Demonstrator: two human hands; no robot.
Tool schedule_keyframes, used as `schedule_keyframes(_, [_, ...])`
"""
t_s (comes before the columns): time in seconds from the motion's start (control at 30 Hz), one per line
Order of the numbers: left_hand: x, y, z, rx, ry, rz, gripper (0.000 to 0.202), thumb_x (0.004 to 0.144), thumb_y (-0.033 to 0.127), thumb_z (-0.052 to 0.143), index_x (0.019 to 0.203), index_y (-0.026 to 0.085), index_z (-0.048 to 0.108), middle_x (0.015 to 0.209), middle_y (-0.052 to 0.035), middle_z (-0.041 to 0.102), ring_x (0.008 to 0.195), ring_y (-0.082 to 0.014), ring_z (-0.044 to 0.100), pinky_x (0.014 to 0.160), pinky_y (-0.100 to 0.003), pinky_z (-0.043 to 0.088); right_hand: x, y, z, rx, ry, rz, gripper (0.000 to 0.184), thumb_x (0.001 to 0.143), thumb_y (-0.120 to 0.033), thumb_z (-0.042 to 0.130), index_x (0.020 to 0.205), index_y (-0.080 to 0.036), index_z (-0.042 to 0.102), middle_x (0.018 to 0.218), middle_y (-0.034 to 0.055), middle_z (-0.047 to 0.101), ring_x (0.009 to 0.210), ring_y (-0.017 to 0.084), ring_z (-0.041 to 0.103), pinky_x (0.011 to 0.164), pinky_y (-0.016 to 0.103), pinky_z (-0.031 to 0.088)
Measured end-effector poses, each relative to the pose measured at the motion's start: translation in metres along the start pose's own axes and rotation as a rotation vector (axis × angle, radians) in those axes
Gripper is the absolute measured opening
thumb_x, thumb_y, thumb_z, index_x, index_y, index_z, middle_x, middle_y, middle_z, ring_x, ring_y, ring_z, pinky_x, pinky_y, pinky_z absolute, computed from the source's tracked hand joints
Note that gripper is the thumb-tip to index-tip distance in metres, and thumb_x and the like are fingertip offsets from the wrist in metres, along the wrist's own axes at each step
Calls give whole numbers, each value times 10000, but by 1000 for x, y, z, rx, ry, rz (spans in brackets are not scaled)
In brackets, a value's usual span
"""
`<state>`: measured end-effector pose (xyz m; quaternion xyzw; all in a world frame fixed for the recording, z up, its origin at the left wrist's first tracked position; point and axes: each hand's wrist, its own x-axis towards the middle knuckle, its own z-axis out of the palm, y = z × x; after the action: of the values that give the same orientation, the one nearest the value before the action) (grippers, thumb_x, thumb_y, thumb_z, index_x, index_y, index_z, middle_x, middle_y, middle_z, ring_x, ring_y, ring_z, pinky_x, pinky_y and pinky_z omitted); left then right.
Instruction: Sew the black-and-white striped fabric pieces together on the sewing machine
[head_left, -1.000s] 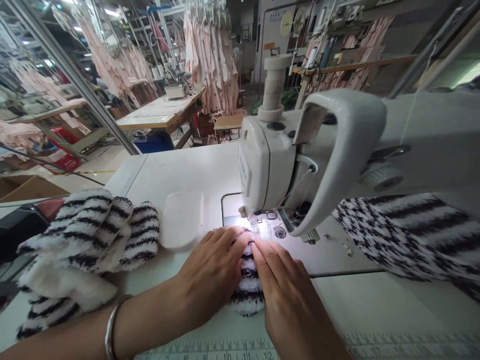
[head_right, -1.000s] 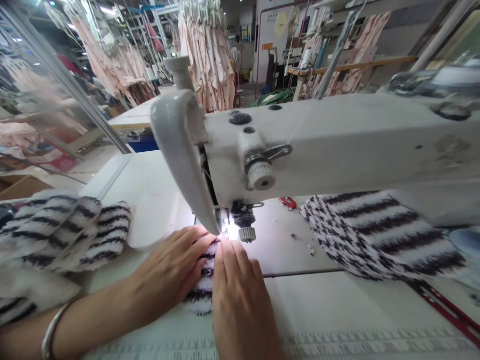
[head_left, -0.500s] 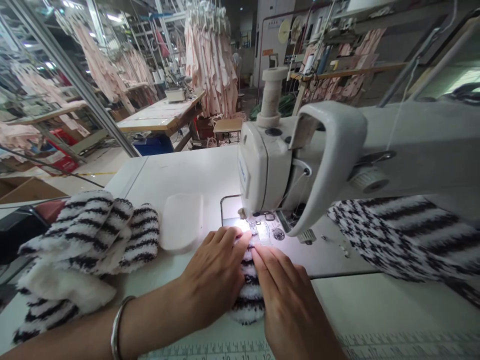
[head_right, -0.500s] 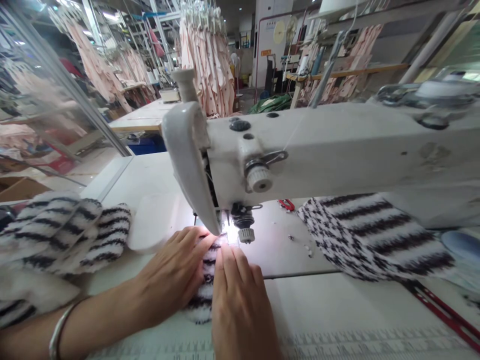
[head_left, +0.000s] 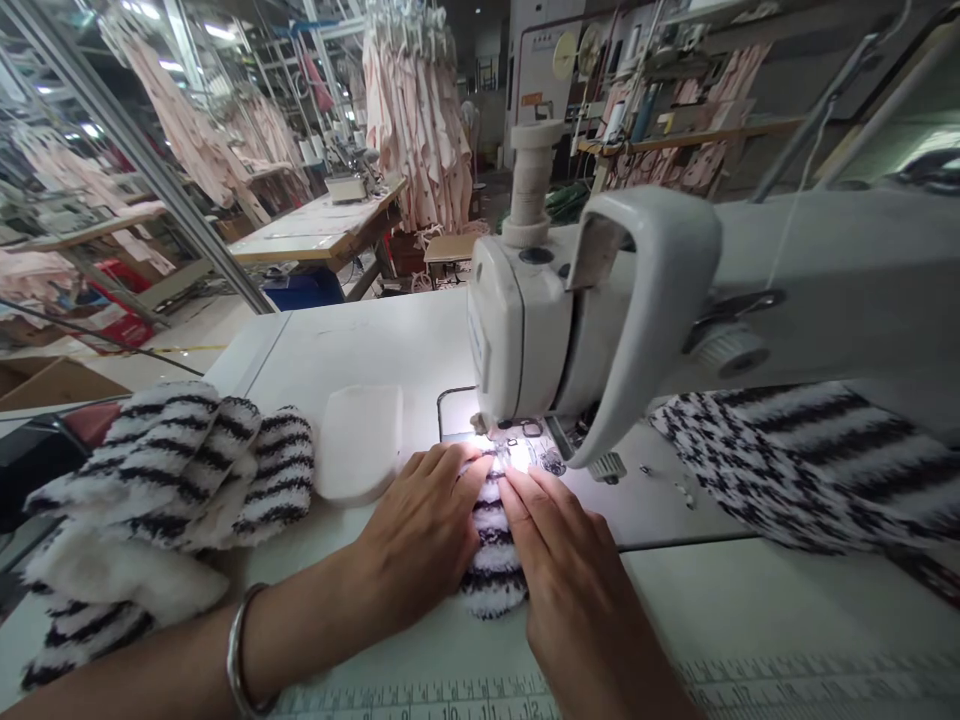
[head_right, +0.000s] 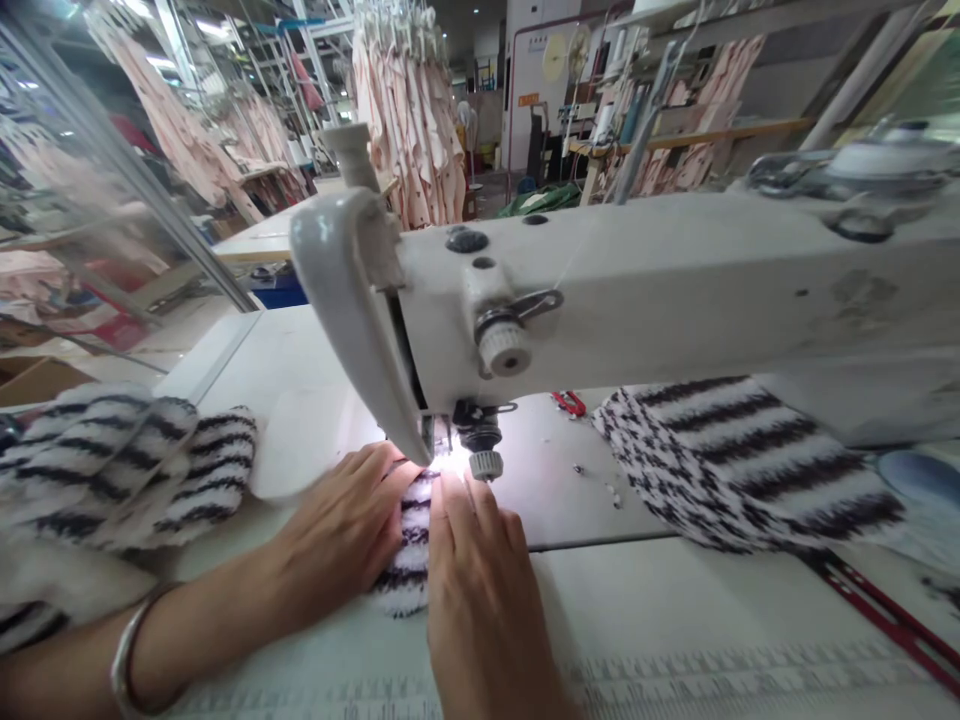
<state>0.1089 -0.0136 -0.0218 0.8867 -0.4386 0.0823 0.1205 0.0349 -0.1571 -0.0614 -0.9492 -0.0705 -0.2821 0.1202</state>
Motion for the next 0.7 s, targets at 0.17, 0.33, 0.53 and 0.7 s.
schedule_keyframes(0.17, [-9, 0, -15, -118, 7, 61, 347, 876, 55, 430, 1207, 148, 479, 1162, -109, 542, 1054, -226, 498, 885, -408, 482, 5, 20, -20, 133, -142, -58, 535, 822, 16, 269, 1256, -161, 529, 1266, 68, 561, 1190, 194, 481, 908, 383, 491])
schedule_keyframes(0.33, [-23, 1, -44, -274, -81, 12, 113, 925, 193, 509, 952, 187, 618, 928, -32, 634, 837, -146, 585, 745, -283, 506, -11, 32, -44, 260, -177, -117, 511, 827, 36, 272, 1242, -126, 521, 1213, 83, 573, 1171, 119, 484, 995, 278, 448])
schedule_keyframes(0.53, [-18, 3, -43, -290, -137, 209, 195, 937, 135, 451, 976, 141, 643, 1047, -78, 652, 963, -168, 598, 839, -305, 517, -50, -5, -39, 34, -67, -133, 498, 854, -5, 319, 1304, -124, 496, 1310, 74, 530, 1229, 225, 430, 950, 362, 438])
schedule_keyframes(0.7, [-16, -1, -39, -286, -196, 284, 241, 929, 104, 425, 1029, 138, 642, 1064, -100, 648, 980, -175, 610, 859, -318, 531, -56, -25, -29, -115, -66, -82, 532, 821, 38, 291, 1236, -144, 569, 1270, 73, 577, 1183, 249, 479, 846, 349, 435])
